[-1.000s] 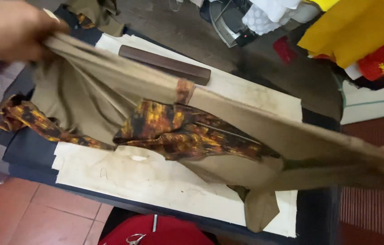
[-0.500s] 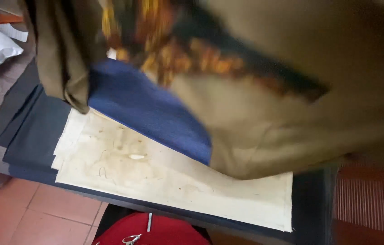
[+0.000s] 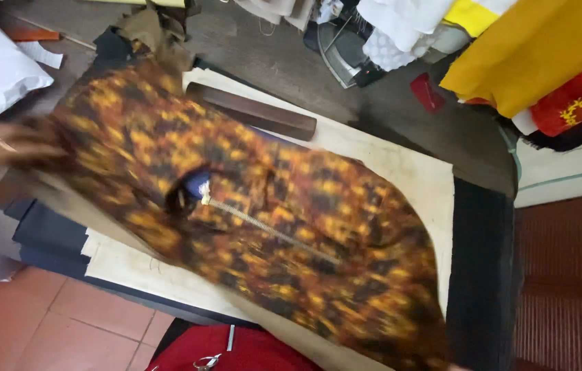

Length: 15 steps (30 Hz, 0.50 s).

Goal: The person aligns a zipper on a patterned garment and uses a steam iron to press the fabric along the zipper line. They repeatedly adjust the garment and apply steam, then flip the garment to inspect the zipper area.

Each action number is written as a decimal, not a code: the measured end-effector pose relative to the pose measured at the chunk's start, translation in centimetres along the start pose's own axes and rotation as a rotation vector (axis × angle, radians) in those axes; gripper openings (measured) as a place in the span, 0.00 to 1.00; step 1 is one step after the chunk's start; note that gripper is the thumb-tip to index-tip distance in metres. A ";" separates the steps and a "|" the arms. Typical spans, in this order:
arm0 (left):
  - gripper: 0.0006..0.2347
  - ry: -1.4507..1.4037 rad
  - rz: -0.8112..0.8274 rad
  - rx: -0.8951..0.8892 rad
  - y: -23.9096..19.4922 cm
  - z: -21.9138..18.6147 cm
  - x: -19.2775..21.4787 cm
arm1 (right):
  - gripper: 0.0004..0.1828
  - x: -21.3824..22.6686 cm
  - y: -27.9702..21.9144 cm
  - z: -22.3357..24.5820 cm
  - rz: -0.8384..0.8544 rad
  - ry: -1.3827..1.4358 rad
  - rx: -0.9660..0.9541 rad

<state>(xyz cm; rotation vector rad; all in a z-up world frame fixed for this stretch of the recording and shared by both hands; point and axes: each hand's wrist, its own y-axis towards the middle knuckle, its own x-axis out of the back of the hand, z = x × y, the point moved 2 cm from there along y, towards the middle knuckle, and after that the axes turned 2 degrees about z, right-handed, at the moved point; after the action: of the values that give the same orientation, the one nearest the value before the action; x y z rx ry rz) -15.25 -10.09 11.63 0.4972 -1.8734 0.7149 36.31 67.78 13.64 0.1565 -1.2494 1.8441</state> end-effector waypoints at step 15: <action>0.23 -0.031 -0.291 -0.110 13.9 -24.1 5.6 | 0.31 11.3 14.8 10.8 -0.493 0.334 -0.108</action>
<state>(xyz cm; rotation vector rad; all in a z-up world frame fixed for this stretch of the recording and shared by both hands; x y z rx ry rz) -9.84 16.30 20.52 0.6953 -1.8081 0.4106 15.17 64.17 14.71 0.0822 -0.9676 1.3116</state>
